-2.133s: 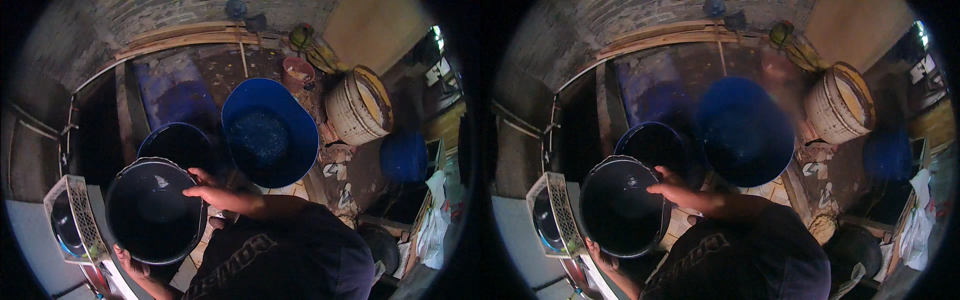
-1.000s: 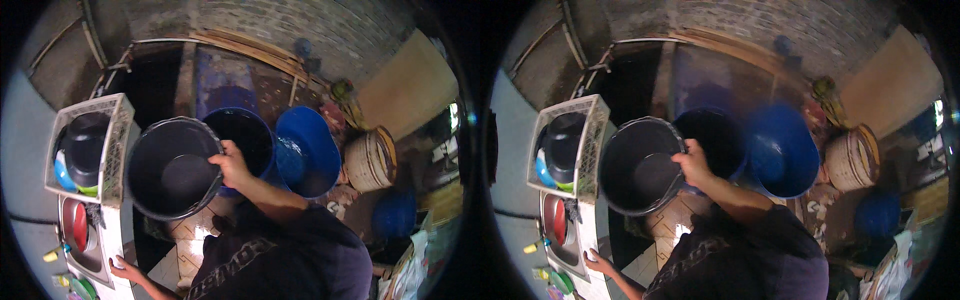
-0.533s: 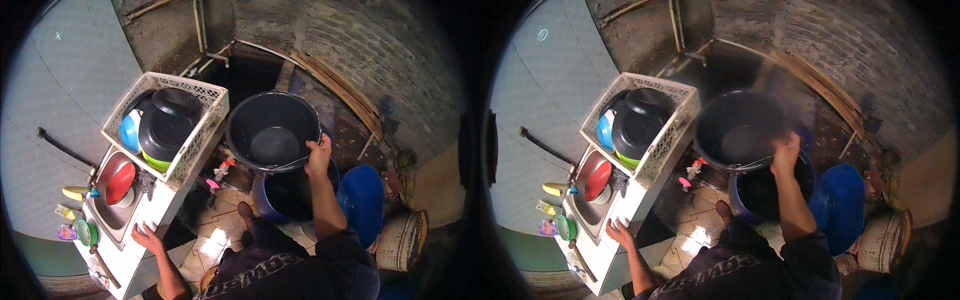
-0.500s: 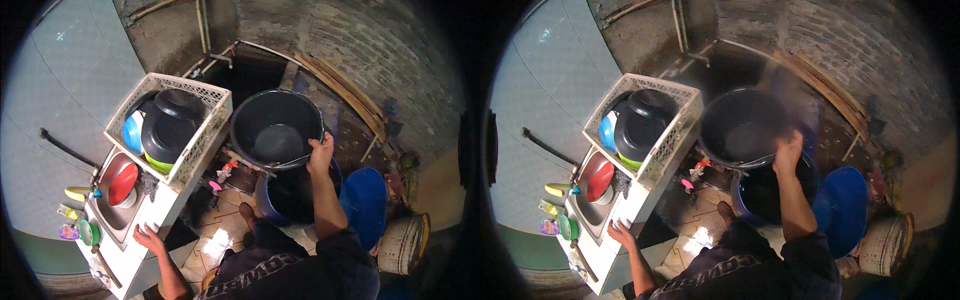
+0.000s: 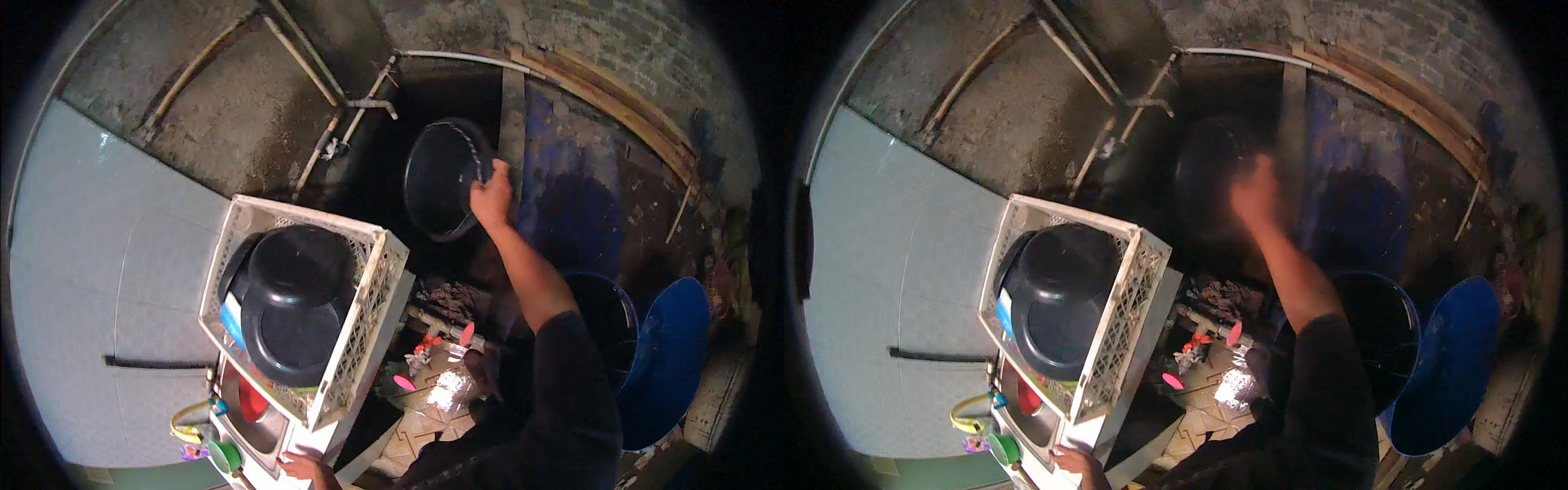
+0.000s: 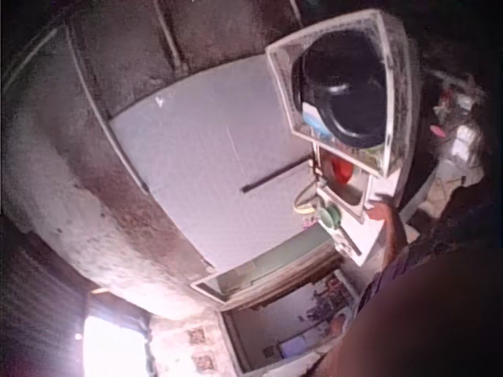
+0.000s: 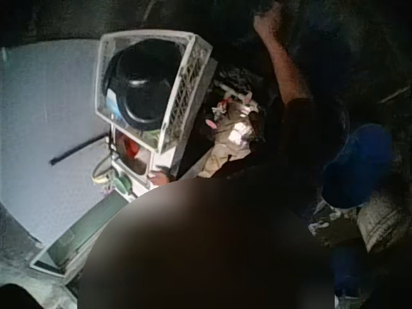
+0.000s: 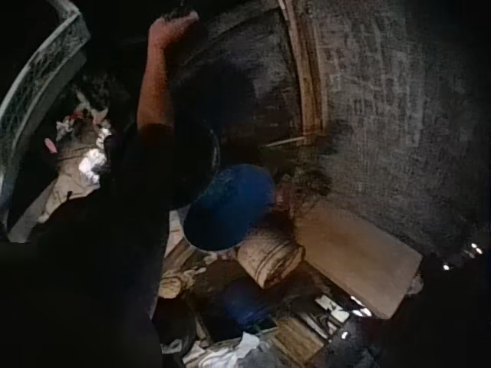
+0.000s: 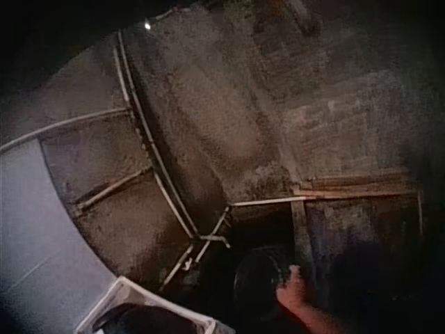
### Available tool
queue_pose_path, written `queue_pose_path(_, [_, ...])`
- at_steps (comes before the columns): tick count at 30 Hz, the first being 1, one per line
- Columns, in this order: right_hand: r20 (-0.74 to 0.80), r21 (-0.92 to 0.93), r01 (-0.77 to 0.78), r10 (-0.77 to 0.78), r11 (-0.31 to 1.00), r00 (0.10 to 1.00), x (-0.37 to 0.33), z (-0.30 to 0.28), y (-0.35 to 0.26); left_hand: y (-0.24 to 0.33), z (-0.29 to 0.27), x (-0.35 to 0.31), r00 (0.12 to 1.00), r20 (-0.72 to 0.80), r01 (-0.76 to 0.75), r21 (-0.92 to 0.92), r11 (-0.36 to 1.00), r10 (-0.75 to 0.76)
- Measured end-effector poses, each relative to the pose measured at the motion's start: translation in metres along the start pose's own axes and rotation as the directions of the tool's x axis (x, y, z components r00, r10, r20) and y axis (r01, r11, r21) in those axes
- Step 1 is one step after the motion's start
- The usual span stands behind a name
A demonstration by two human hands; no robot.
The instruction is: The person scoops water from a well into a bucket, then uses a blue scoop to transfer grains from a large container into a woven tray. The person repeatedly scoops and pours the grains.
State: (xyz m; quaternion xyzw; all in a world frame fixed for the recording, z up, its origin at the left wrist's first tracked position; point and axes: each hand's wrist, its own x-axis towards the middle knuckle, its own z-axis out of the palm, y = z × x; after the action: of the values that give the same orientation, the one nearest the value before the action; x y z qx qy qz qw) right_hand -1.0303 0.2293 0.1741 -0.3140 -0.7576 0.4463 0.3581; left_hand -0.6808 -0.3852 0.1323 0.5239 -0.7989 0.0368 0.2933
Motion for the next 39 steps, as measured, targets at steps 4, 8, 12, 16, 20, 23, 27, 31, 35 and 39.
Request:
queue_pose_path(4, [0.164, -0.162, 0.107, -0.08, 0.981, 0.983, 0.015, 0.09, 0.06, 0.061, -0.035, -0.028, 0.979, 0.179, -0.187, 0.562, 0.806, 0.102])
queue_pose_path(8, [0.363, -0.276, 0.128, -0.02, 0.953, 0.932, 0.007, 0.141, 0.081, -0.004, 0.021, -0.004, 0.942, 0.024, -0.305, 0.479, 0.823, 0.335])
queue_pose_path(12, [0.517, -0.322, 0.144, 0.046, 0.936, 0.855, -0.004, 0.169, 0.098, -0.071, 0.059, 0.012, 0.937, 0.014, -0.308, 0.508, 0.804, 0.35])
queue_pose_path(16, [0.465, -0.336, 0.198, -0.02, 0.921, 0.885, -0.021, 0.194, 0.12, -0.045, 0.032, 0.002, 0.928, 0.016, -0.326, 0.523, 0.787, 0.373])
queue_pose_path(20, [0.517, -0.385, 0.205, 0.026, 0.9, 0.855, -0.027, 0.205, 0.146, -0.031, 0.022, 0.0, 0.913, 0.024, -0.355, 0.539, 0.764, 0.407])
queue_pose_path(23, [0.54, -0.376, 0.247, -0.005, 0.893, 0.841, -0.031, 0.211, 0.162, -0.025, 0.014, 0.0, 0.901, 0.031, -0.375, 0.554, 0.743, 0.432])
queue_pose_path(27, [0.58, -0.462, 0.352, -0.023, 0.814, 0.814, -0.036, 0.22, 0.183, -0.018, 0.011, 0.001, 0.884, 0.051, -0.409, 0.563, 0.718, 0.464])
queue_pose_path(31, [0.529, -0.478, 0.445, -0.156, 0.757, 0.834, -0.051, 0.229, 0.206, -0.014, 0.01, 0.003, 0.871, 0.053, -0.43, 0.56, 0.708, 0.488])
queue_pose_path(35, [0.469, -0.463, 0.541, -0.324, 0.703, 0.822, -0.085, 0.247, 0.224, -0.013, 0.006, 0.004, 0.865, 0.043, -0.436, 0.557, 0.707, 0.5])
queue_pose_path(39, [0.362, -0.454, 0.63, -0.515, 0.63, 0.777, -0.106, 0.274, 0.268, -0.002, 0.016, 0.009, 0.85, 0.034, -0.463, 0.523, 0.716, 0.525])
